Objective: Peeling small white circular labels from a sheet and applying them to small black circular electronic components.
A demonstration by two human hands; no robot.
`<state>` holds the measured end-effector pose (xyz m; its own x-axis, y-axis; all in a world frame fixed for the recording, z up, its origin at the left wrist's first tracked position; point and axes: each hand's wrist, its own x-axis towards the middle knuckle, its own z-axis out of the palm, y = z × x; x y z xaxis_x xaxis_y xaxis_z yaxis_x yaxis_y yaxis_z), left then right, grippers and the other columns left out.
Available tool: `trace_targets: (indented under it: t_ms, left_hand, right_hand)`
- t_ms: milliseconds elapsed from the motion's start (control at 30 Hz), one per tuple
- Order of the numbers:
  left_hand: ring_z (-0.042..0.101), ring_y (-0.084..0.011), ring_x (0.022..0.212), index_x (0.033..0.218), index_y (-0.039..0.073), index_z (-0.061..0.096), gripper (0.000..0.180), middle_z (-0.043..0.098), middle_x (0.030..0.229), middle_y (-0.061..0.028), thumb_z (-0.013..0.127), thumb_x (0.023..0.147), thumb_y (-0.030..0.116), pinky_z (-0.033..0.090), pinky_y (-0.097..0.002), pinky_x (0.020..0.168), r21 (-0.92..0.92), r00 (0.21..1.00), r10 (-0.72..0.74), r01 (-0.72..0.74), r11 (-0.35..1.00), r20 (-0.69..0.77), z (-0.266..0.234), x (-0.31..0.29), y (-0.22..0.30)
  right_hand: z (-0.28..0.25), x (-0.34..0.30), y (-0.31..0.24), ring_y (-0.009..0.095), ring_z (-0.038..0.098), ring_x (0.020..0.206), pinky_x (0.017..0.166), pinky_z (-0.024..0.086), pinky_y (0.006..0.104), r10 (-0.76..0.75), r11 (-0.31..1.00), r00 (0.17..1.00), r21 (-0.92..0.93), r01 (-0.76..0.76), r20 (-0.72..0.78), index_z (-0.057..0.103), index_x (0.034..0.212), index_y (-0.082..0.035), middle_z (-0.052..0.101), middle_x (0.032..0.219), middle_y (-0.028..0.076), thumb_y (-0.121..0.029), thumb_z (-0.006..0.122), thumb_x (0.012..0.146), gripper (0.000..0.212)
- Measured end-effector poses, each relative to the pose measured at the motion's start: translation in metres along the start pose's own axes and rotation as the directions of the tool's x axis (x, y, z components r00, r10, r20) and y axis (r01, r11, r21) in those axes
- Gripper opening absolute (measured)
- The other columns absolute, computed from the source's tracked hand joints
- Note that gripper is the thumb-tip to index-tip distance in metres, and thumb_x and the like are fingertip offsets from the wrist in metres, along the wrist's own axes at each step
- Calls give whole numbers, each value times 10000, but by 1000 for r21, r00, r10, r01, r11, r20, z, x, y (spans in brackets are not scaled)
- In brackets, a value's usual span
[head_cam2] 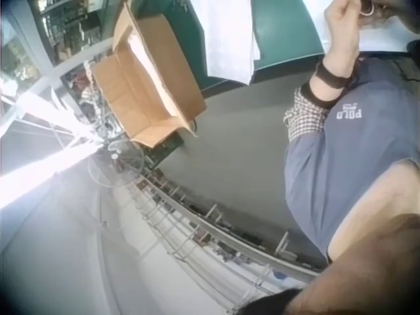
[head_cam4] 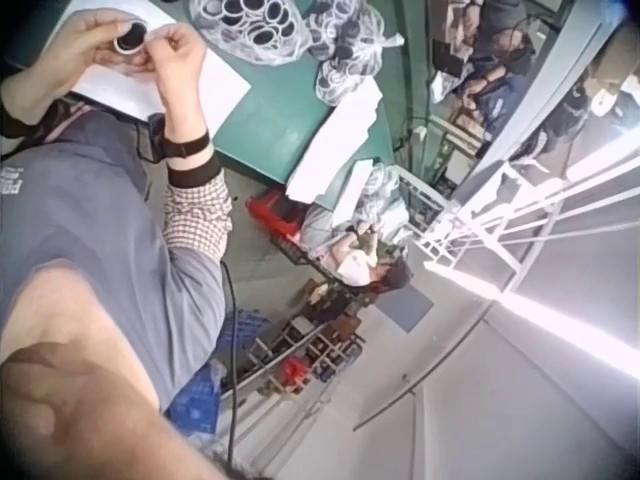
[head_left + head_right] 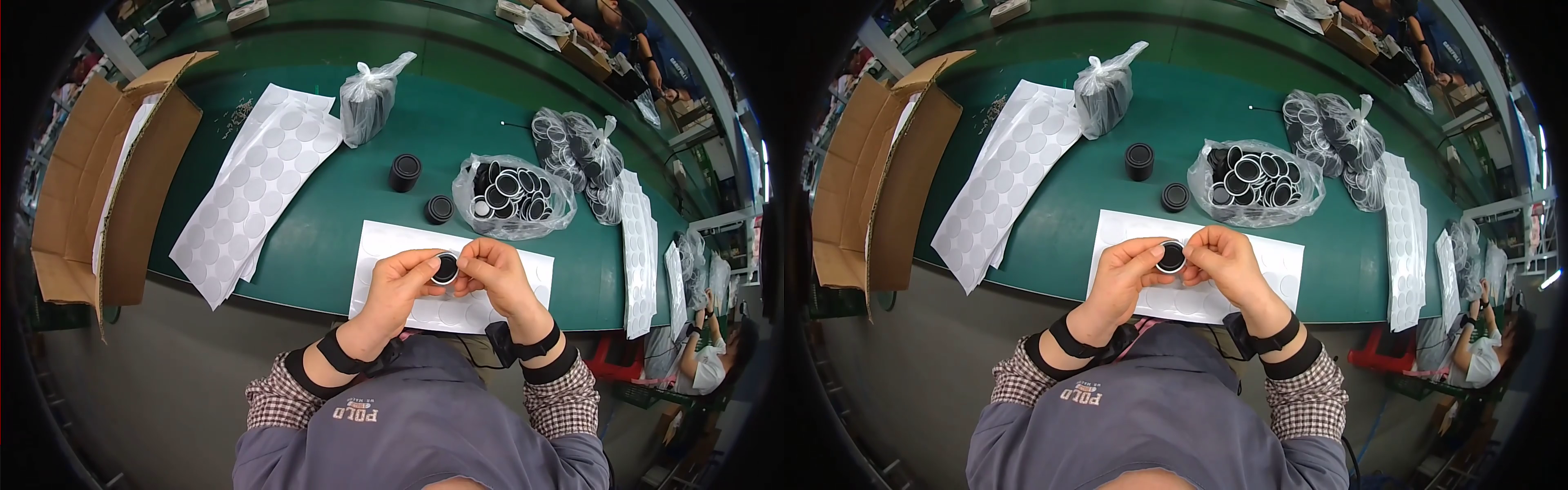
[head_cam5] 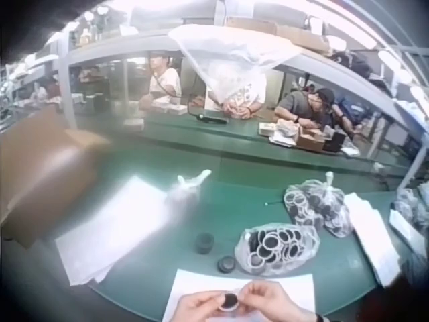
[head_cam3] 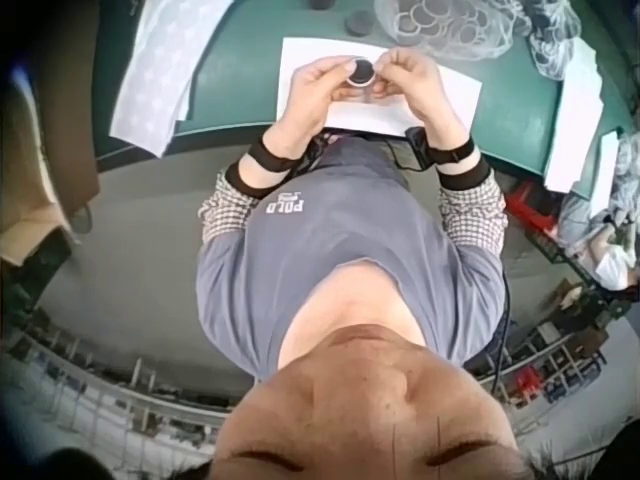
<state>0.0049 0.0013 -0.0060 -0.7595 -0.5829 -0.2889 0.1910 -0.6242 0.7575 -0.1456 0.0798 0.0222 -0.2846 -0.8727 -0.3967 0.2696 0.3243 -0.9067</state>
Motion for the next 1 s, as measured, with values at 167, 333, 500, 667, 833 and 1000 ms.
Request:
trace_targets:
  t_ms: [167, 333, 500, 667, 833, 1000]
  left_hand:
    - [595, -198, 815, 986, -49, 561, 210, 588, 926, -125, 506, 844, 94, 529, -301, 679, -4, 1000, -8, 8, 1000, -22, 10, 2, -3]
    - [595, -155, 757, 962, -40, 556, 179, 599, 866, -97, 523, 835, 82, 517, -263, 656, 41, 995, 39, -36, 999, -92, 4, -3, 0]
    - [595, -156, 751, 902, -19, 549, 118, 588, 829, -82, 524, 827, 68, 533, -285, 625, 85, 994, 100, -95, 992, -50, 9, 3, -10]
    - [560, -104, 672, 853, 5, 549, 72, 581, 770, -43, 569, 800, 48, 480, -225, 595, 135, 987, 132, -119, 984, -96, 13, -1, -11]
    - [527, -70, 612, 838, 8, 553, 78, 580, 722, -25, 597, 785, 44, 414, -179, 561, 181, 979, 161, -137, 974, -124, 13, -2, -12]
    - [538, -78, 639, 828, -2, 553, 65, 579, 724, -33, 590, 784, 29, 426, -182, 580, 151, 970, 211, -191, 970, -125, 23, -4, -9]
  right_hand:
    - [-8, -4, 6, 150, 604, 555, 504, 522, 267, 55, 998, 997, -3, -56, -54, 537, 811, -21, 589, 655, 82, -106, 562, 804, 90]
    - [4, 9, 15, 134, 563, 490, 432, 478, 250, -27, 999, 1000, 24, 27, 14, 547, 753, 22, 565, 589, 83, -73, 541, 755, 95]
    - [2, -8, 6, 131, 556, 480, 416, 446, 247, -87, 996, 995, -38, 85, -46, 543, 723, 15, 561, 578, 81, -62, 534, 731, 78]
    - [5, -14, 3, 128, 547, 467, 400, 412, 253, -225, 939, 974, -274, 206, -39, 545, 693, 14, 558, 572, 73, -69, 539, 717, 86]
    - [6, -14, 9, 128, 550, 488, 403, 412, 256, -425, 810, 905, -458, 367, -26, 555, 696, 11, 565, 586, 63, -88, 546, 717, 101]
    - [3, -21, -5, 122, 554, 526, 415, 427, 251, -110, 973, 994, -204, 106, -12, 566, 706, -5, 576, 612, 55, -130, 573, 717, 125]
